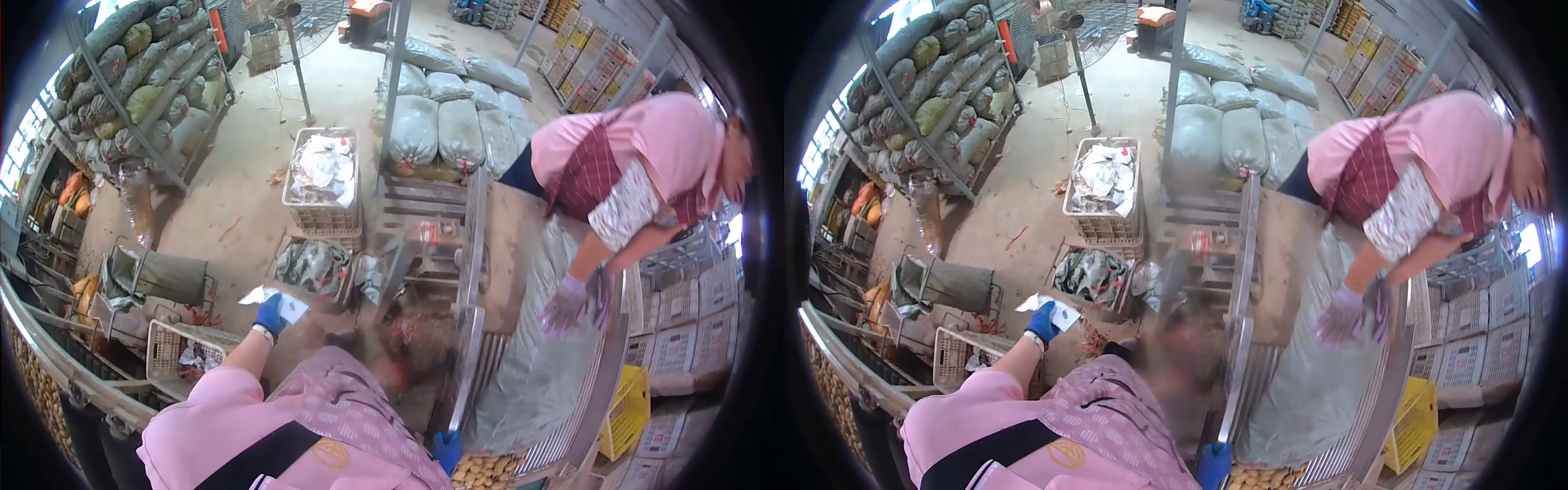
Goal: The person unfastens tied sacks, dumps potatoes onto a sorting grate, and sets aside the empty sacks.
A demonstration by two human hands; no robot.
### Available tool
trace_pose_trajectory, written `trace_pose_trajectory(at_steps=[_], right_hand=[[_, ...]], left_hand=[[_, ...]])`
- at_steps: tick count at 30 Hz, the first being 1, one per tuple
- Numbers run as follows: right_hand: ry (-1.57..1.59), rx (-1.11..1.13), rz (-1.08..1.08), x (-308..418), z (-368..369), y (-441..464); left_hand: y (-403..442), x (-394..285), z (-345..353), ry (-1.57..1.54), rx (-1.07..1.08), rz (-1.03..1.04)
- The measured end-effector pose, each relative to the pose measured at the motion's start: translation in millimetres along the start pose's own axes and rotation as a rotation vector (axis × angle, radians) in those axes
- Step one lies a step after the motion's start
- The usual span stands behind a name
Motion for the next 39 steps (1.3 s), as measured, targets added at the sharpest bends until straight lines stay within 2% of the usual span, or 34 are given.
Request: trace_pose_trajectory(at_steps=[1, 2, 3, 4, 5, 6, 7, 8, 9, 10, 12, 14, 16, 18, 19, 20, 21, 22, 23, 24, 25, 26, 27, 28, 29, 30, 31, 32, 33, 34, 35, 37, 38, 39], right_hand=[[-0.012, 0.026, 0.055, -26, 13, 11], [-0.028, 0.052, 0.12, -36, 20, 14], [-0.074, -0.014, 0.106, -23, 18, 16], [-0.126, -0.081, 0.09, -9, 18, 16], [-0.187, -0.144, 0.076, 4, 15, 10], [-0.251, -0.201, 0.059, 17, 11, 3], [-0.312, -0.258, 0.035, 31, 5, 1], [-0.12, -0.111, 0.178, 3, 8, 9], [0.05, 0.012, 0.345, -38, 15, 16], [0.078, 0.011, 0.354, -34, 11, 16], [0.147, 0.002, 0.377, -17, 11, 8], [0.105, -0.094, 0.433, -10, 9, -2], [-0.032, -0.115, 0.442, 2, 7, -3], [-0.263, -0.052, 0.413, 23, 0, -5], [-0.253, -0.082, 0.383, 28, 0, -4], [-0.243, -0.114, 0.359, 30, -1, -5], [-0.231, -0.148, 0.343, 26, 0, -9], [-0.253, -0.163, 0.37, 13, 6, -4], [-0.27, -0.199, 0.419, 3, 9, -15], [-0.43, -0.21, 0.449, 68, -3, -15], [-0.416, -0.19, 0.453, 94, -1, -20], [-0.358, -0.205, 0.519, 122, -2, -26], [-0.393, -0.252, 0.489, 97, 18, -43], [-0.589, -0.184, 0.488, 102, 29, -48], [-0.42, -0.319, 0.477, 147, 18, -60], [-0.447, -0.237, 0.53, 166, 22, -62], [-0.476, -0.151, 0.579, 186, 26, -66], [-0.362, -0.136, 0.586, 194, 17, -65], [-0.146, -0.13, 0.513, 192, 12, -70], [0.067, -0.131, 0.416, 186, 11, -74], [0.28, -0.13, 0.303, 180, 7, -78], [1.046, -0.244, 0.374, 84, 40, -87], [0.871, -0.428, 0.503, 48, 24, -89], [0.617, -0.545, 0.697, 26, -1, -97]], left_hand=[[37, -5, 19, 0.102, 0.095, 0.036], [88, -8, 39, 0.084, 0.159, -0.02], [81, -26, 116, 0.093, 0.21, 0.025], [107, -36, 172, -0.032, 0.327, -0.069], [113, -52, 231, -0.029, 0.348, -0.117], [139, -68, 271, 0.022, 0.404, -0.072], [216, -77, 270, 0.155, 0.437, 0.017], [283, -80, 262, 0.291, 0.469, 0.106], [295, -85, 279, 0.28, 0.401, 0.057], [305, -91, 297, 0.276, 0.339, 0.011], [388, -93, 284, 0.346, 0.337, 0.09], [413, -95, 303, 0.18, 0.337, -0.03], [421, -106, 321, 0.267, 0.298, -0.028], [449, -102, 281, 0.37, -0.087, -0.324], [439, -98, 266, 0.356, -0.089, -0.433], [445, -94, 243, 0.484, -0.243, -0.323], [420, -88, 236, 0.54, -0.176, -0.321], [418, -82, 217, 0.557, -0.188, -0.155], [480, -64, 153, 0.457, -0.048, 0.099], [412, -56, 185, 0.45, 0.113, 0.111], [368, -72, 220, 0.694, 0.48, 0.325], [312, -55, 227, 0.417, 0.388, 0.057], [243, -65, 254, 0.826, 0.282, 0.431], [188, -63, 280, 0.963, 0.306, 0.462], [156, -50, 278, 0.846, 0.448, 0.294], [118, -48, 299, 1.119, 0.514, 0.503], [89, -19, 297, 0.985, 0.674, 0.44], [60, 9, 294, 0.845, 0.826, 0.35], [87, 59, 242, 0.551, 0.991, -0.191], [-7, 66, 300, 0.825, 1.18, 0.054], [-63, 80, 331, 0.822, 1.26, -0.195], [-140, 101, 389, 0.886, 1.584, -0.093], [-179, 120, 403, 0.926, 1.736, -0.033], [-201, 141, 407, 0.988, 1.697, -0.04]])
Point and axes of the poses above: each hand's wrist, its own y-axis towards the middle knuckle, its own z-axis out of the palm, x = y × z, the point moved 6 cm from there along y, towards the middle knuckle, and after that the axes turned 15 degrees about -y, right-handed, at the moved point
